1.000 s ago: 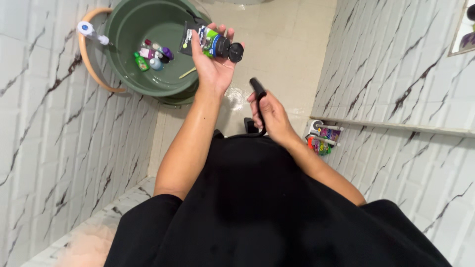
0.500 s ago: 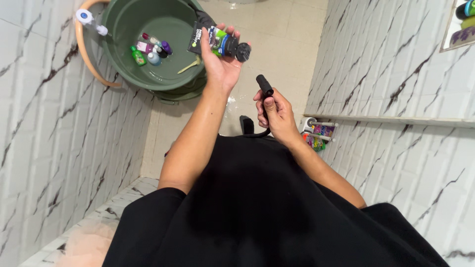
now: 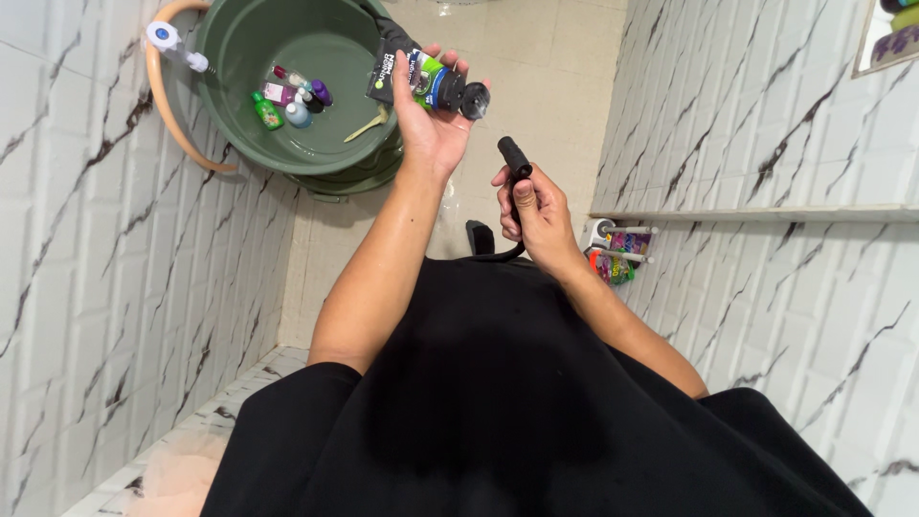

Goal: The person rinses a white tube with a handheld shower head, then wipes it dry with a cloth. They place the tube on a shelf and rinse a black tube with the shower head.

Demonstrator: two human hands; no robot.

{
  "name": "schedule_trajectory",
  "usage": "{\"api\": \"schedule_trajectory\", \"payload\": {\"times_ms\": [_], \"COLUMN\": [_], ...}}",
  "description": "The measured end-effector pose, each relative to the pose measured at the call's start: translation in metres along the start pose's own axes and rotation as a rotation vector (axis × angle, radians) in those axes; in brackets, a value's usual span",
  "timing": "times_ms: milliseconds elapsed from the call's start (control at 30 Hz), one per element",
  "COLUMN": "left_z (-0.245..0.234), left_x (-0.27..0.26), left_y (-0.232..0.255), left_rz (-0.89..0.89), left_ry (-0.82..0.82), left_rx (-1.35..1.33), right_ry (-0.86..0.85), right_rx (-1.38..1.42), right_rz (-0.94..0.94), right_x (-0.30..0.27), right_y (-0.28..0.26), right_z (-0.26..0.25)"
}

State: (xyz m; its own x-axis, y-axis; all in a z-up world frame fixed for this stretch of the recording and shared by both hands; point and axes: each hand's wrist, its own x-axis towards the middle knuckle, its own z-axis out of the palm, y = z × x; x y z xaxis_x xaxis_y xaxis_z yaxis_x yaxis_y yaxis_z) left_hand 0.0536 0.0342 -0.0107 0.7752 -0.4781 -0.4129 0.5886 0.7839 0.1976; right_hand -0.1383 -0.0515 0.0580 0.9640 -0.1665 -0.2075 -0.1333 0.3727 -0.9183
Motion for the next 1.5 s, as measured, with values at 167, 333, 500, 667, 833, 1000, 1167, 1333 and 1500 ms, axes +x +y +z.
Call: {"api": "schedule_trajectory", "payload": {"times_ms": [167,333,500,667,833,1000,1167,1333,1500], "left_z": [0.0,0.0,0.002,0.006,0.009,0.012,0.015,0.017,0.017], "left_x": [-0.002,-0.004,-0.004,-0.004,-0.004,-0.001,-0.002,-0.002,0.0], "left_y": [-0.001,-0.004,-0.007,-0.009,-0.01,-0.012,-0.014,-0.016,-0.021], "left_rz": [0.008,0.016,0.012,0.009,0.015,0.013,0.011,0.019,0.004], "left_ry": [-0.008,-0.017,-0.033,-0.037,-0.036,-0.03,-0.013,-0.014,-0.01], "left_rx": [0.002,0.01,0.002,-0.002,0.004,-0.004,-0.005,0.0,-0.016], "right_ry": [0.006,0.008,0.007,0.013,0.011,0.017,0.038,0.023,0.018], "right_rx": [0.006,-0.002,0.01,-0.001,0.011,0.014,0.03,0.05,0.052], "right_rz": [0.009,0.012,0.018,0.02,0.016,0.013,0.019,0.024,0.028], "right_x": [-0.003,-0.004,-0.003,-0.002,0.001,0.003,0.007,0.007,0.007], "right_y": [0.001,0.0,0.0,0.0,0.0,0.0,-0.002,-0.006,-0.008], "right_z": [0.0,-0.001,-0.005,-0.009,-0.013,-0.016,-0.019,-0.021,-0.023]}}
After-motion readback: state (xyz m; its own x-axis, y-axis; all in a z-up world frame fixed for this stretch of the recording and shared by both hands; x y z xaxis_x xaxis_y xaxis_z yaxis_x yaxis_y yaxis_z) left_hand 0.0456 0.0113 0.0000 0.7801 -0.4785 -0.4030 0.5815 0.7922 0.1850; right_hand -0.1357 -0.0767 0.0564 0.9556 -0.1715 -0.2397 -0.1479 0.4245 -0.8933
